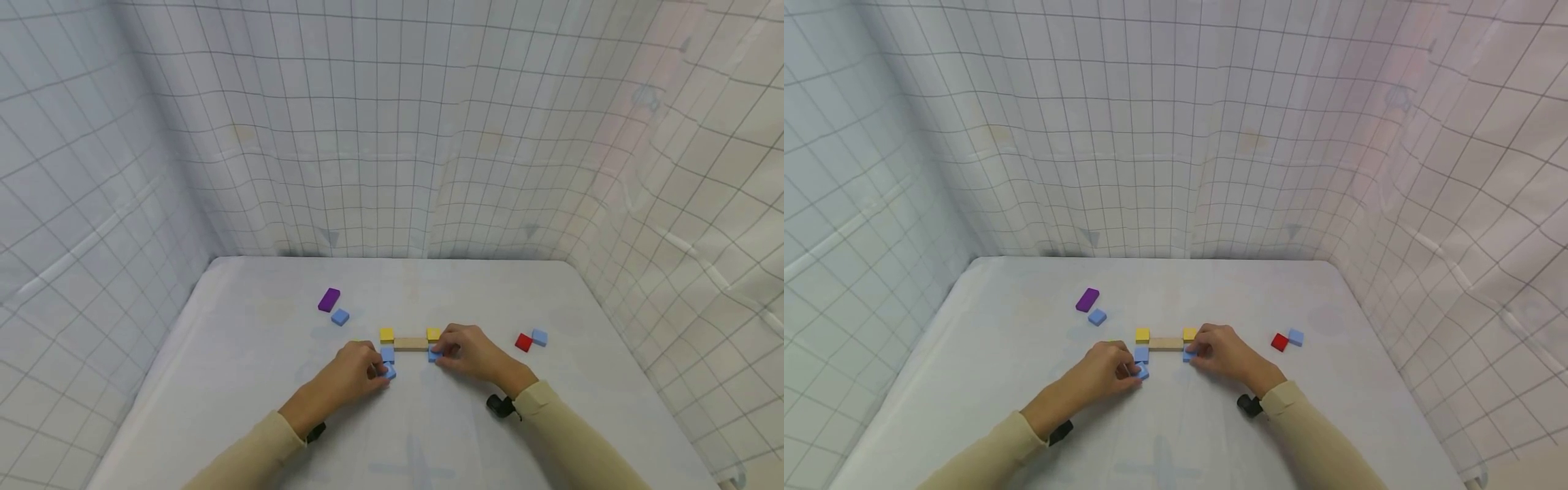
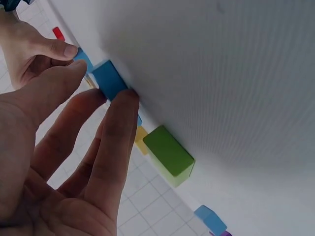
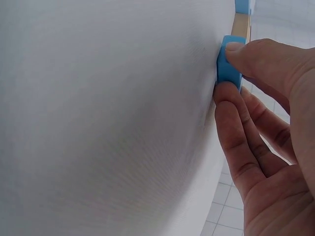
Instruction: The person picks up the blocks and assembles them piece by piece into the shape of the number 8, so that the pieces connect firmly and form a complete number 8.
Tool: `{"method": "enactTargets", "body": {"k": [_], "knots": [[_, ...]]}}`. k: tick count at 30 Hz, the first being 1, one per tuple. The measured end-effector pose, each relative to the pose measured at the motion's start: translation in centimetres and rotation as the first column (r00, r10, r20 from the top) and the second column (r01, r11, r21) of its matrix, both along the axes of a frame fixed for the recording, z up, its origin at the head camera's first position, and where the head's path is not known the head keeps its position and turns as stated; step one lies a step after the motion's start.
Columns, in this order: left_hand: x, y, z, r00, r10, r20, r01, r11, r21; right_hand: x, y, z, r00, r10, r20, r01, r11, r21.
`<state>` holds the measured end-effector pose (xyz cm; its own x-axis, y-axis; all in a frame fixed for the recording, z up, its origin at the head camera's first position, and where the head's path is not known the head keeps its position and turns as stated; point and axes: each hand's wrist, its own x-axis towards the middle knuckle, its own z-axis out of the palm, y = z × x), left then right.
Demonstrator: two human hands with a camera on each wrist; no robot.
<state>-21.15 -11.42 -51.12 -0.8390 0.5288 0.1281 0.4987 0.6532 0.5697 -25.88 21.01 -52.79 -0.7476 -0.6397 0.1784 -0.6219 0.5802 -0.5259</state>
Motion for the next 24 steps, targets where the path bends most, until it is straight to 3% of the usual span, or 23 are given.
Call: {"method": "enactTargets", "body": {"k": [8, 24], "knots": [[-0.19, 0.02, 0.52, 0.995, 0.014, 0.094, -0.012, 1.0, -0.024, 0.09, 0.04, -0.1, 1.0, 0.011, -0.015, -0.011, 1.0, -0.007], [-0.35, 0.37, 0.66, 0.995, 0.03, 0.092, -0.025, 0.998, -0.059, 0.57, 0.25, 0.16, 1.0, 0.0, -0.009, 0.0, 1.0, 0.006]]}}
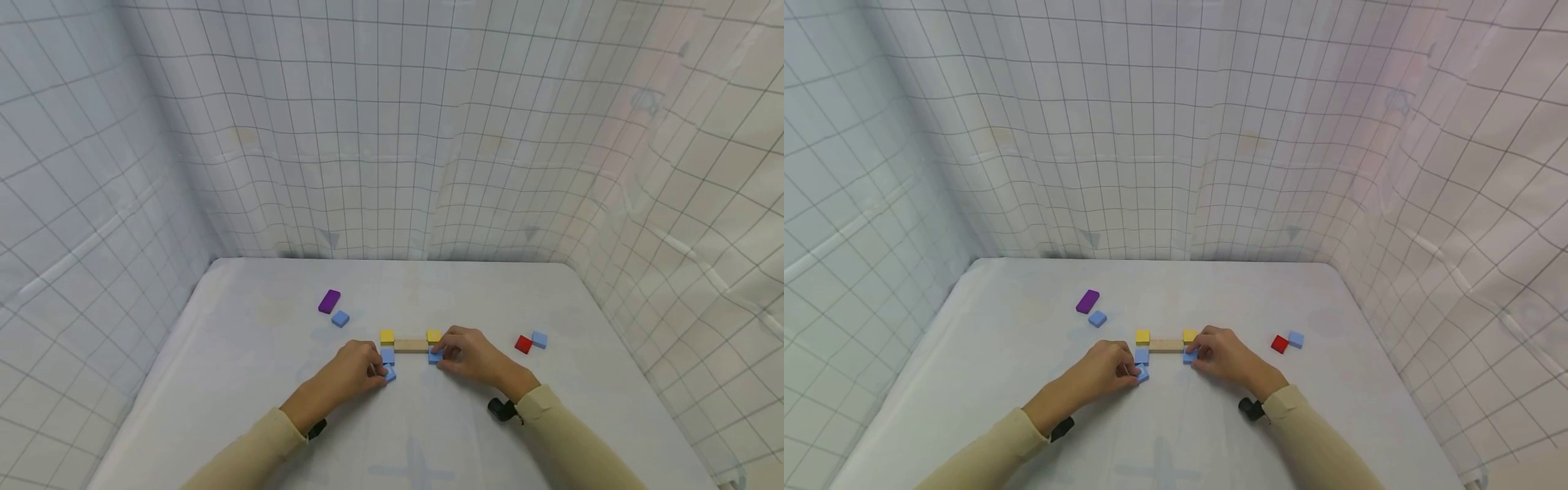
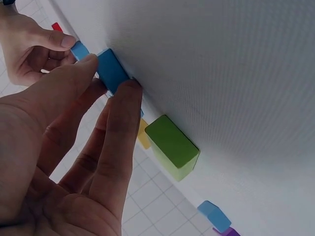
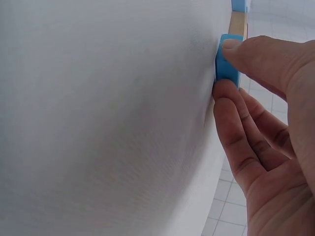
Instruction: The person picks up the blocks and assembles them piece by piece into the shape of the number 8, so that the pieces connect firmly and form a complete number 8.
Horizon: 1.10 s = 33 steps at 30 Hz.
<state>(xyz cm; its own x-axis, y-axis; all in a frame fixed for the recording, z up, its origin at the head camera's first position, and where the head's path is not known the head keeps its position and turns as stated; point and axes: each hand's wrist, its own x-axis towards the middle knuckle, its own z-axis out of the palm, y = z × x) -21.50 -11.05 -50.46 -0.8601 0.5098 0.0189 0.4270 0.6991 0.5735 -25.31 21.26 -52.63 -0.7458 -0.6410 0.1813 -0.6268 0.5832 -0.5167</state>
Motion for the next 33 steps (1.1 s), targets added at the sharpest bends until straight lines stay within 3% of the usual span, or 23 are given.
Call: {"method": "enactTargets", "body": {"k": [12, 20, 33], "knots": [[0.0, 0.0, 0.1, 1.0, 0.004, 0.001, -0.004, 1.0, 0.003, 0.6, 0.9, 0.3, 0.999, -0.039, -0.002, 0.039, 0.999, 0.004], [0.0, -0.1, 0.0, 1.0, 0.0, 0.003, 0.0, 1.0, 0.005, 1.1, 2.8, 0.3, 0.992, -0.084, -0.09, 0.082, 0.996, -0.035], [0.0, -0.3, -0.2, 1.0, 0.0, -0.006, 0.0, 1.0, 0.03, 1.4, 8.7, 0.5, 0.933, -0.187, -0.307, 0.155, 0.98, -0.125]]}}
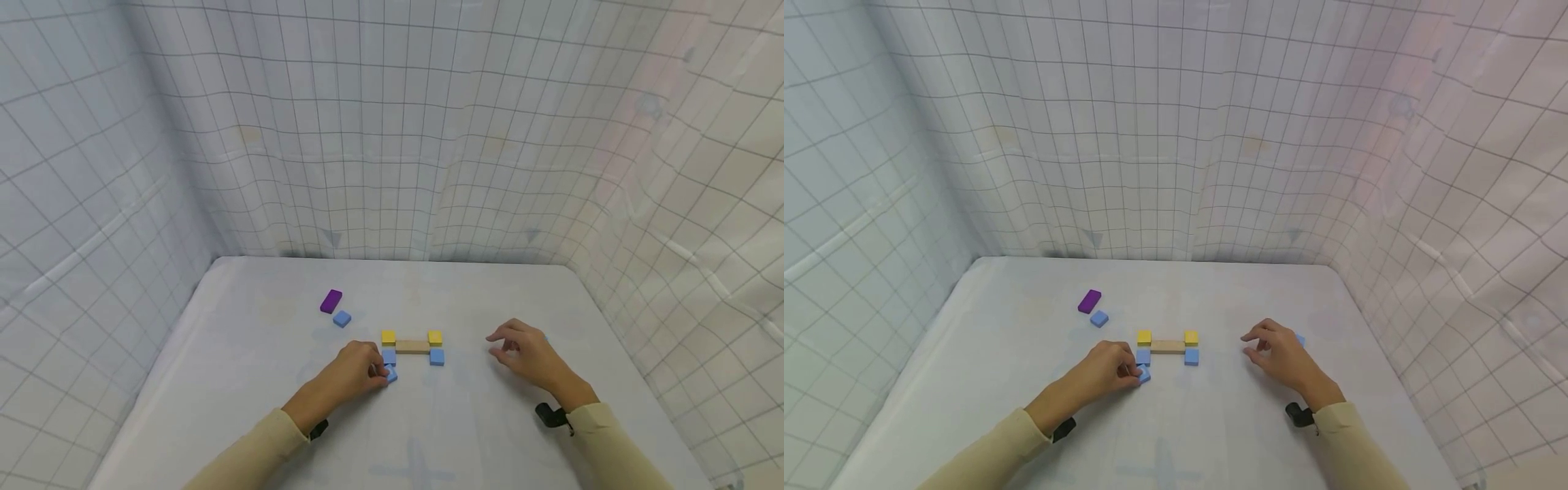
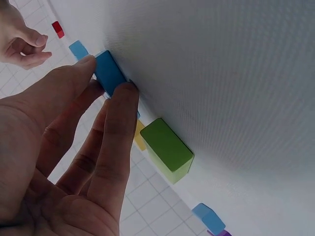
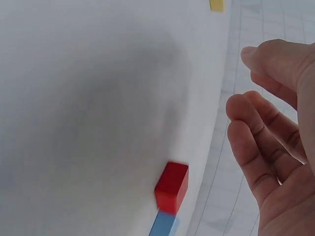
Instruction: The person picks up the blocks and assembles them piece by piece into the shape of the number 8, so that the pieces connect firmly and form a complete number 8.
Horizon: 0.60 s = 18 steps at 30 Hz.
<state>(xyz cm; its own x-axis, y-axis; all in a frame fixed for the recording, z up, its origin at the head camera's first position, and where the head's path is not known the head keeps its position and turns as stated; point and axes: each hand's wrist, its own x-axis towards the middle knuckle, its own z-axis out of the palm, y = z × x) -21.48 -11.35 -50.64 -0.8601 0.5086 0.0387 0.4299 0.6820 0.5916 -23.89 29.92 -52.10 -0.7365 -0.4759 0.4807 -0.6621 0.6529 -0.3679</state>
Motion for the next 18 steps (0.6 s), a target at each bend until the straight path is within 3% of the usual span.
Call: {"method": "enactTargets", "body": {"k": [12, 18], "knots": [[0.0, 0.3, 0.1, 1.0, 0.011, 0.025, -0.01, 1.0, -0.021, 0.7, 4.5, -0.1, 0.986, -0.151, -0.071, 0.151, 0.989, -0.003], [0.0, 0.3, 0.2, 0.999, 0.025, 0.035, -0.024, 0.999, -0.03, 0.9, 5.4, -0.2, 0.977, -0.214, 0.001, 0.214, 0.976, 0.024]]}}
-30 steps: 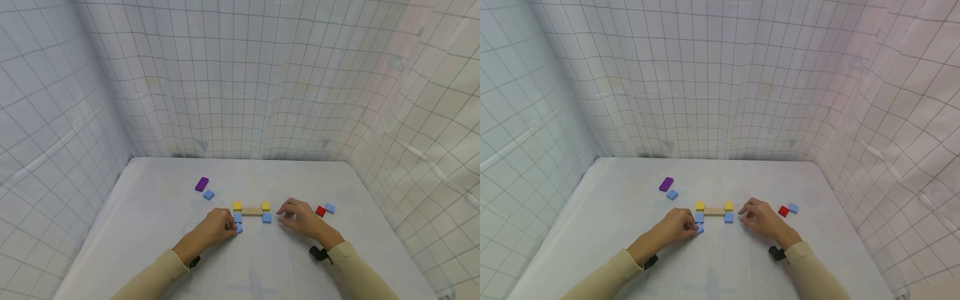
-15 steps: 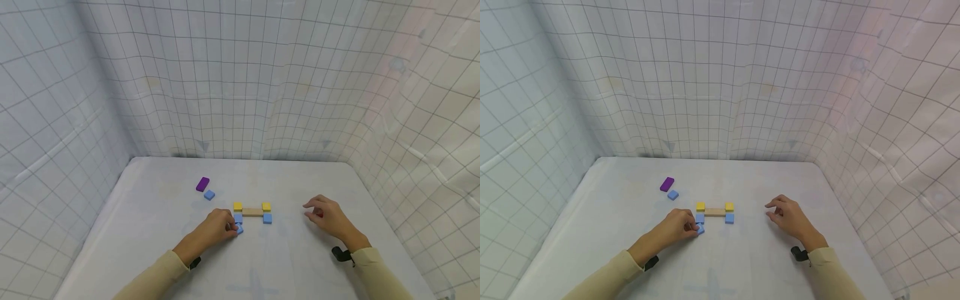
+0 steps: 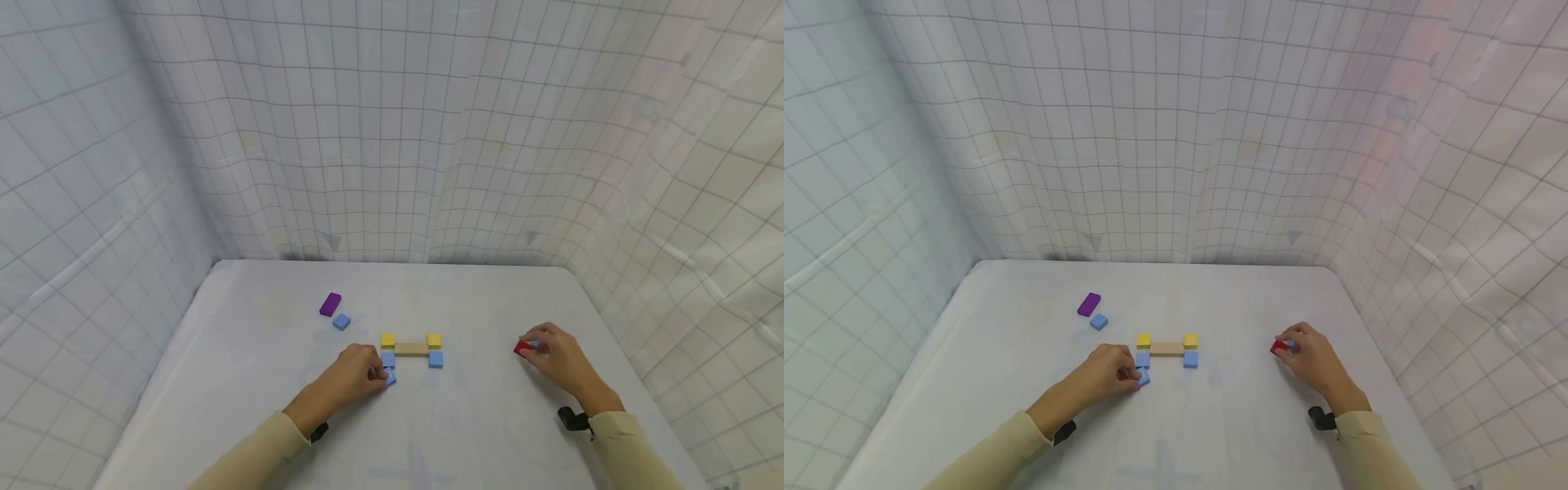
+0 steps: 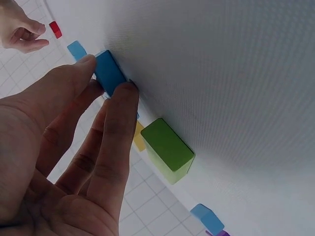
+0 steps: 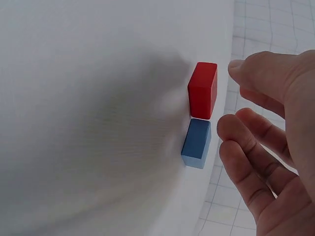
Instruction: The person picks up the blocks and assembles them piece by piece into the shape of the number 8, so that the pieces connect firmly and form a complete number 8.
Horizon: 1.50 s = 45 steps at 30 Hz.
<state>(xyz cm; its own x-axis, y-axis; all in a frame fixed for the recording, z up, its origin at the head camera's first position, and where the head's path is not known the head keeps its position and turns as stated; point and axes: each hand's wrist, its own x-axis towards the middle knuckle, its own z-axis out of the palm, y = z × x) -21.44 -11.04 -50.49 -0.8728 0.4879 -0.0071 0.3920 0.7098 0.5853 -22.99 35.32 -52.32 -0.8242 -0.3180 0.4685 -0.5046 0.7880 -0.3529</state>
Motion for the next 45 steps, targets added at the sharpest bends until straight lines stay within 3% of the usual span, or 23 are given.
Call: {"method": "enactTargets", "body": {"k": [5, 12, 14, 19, 21, 26, 33, 39, 45], "knots": [[-0.1, -0.2, 0.1, 1.0, 0.005, 0.024, -0.005, 1.0, -0.01, 0.1, -0.2, -0.4, 0.998, -0.016, 0.068, 0.016, 1.0, 0.002], [-0.5, -0.3, -0.1, 0.999, -0.025, 0.023, 0.025, 1.0, 0.017, 0.3, -0.4, -0.7, 0.994, -0.05, 0.099, 0.05, 0.999, 0.0], [-1.5, -0.8, -2.6, 0.997, -0.063, -0.039, 0.064, 0.998, 0.014, 0.3, -0.4, -0.7, 0.993, -0.054, 0.107, 0.055, 0.999, -0.001], [-1.5, -0.5, -2.9, 0.995, -0.081, -0.051, 0.082, 0.997, 0.015, 0.4, -0.4, -0.6, 0.988, -0.082, 0.131, 0.083, 0.997, -0.002], [-0.6, 0.2, -0.5, 0.999, -0.045, 0.013, 0.045, 0.999, 0.013, 0.3, -0.4, -0.5, 0.985, -0.096, 0.143, 0.097, 0.995, -0.004], [-0.4, 0.5, -0.2, 0.999, -0.03, 0.038, 0.031, 0.999, -0.011, 0.2, -0.5, -0.5, 0.982, -0.114, 0.148, 0.116, 0.993, -0.003], [-0.7, 0.1, 0.3, 1.0, -0.026, 0.004, 0.026, 1.0, 0.009, -0.5, -0.9, -0.3, 0.983, -0.115, 0.143, 0.12, 0.993, -0.023], [-0.7, 0.0, 0.2, 0.999, -0.046, -0.01, 0.046, 0.999, 0.003, -0.2, -0.7, -0.2, 0.975, -0.134, 0.175, 0.138, 0.99, -0.009], [-0.6, -0.2, 0.2, 1.0, -0.028, -0.01, 0.028, 1.0, 0.011, -0.4, -0.6, 0.1, 0.98, -0.086, 0.177, 0.088, 0.996, -0.003]]}}
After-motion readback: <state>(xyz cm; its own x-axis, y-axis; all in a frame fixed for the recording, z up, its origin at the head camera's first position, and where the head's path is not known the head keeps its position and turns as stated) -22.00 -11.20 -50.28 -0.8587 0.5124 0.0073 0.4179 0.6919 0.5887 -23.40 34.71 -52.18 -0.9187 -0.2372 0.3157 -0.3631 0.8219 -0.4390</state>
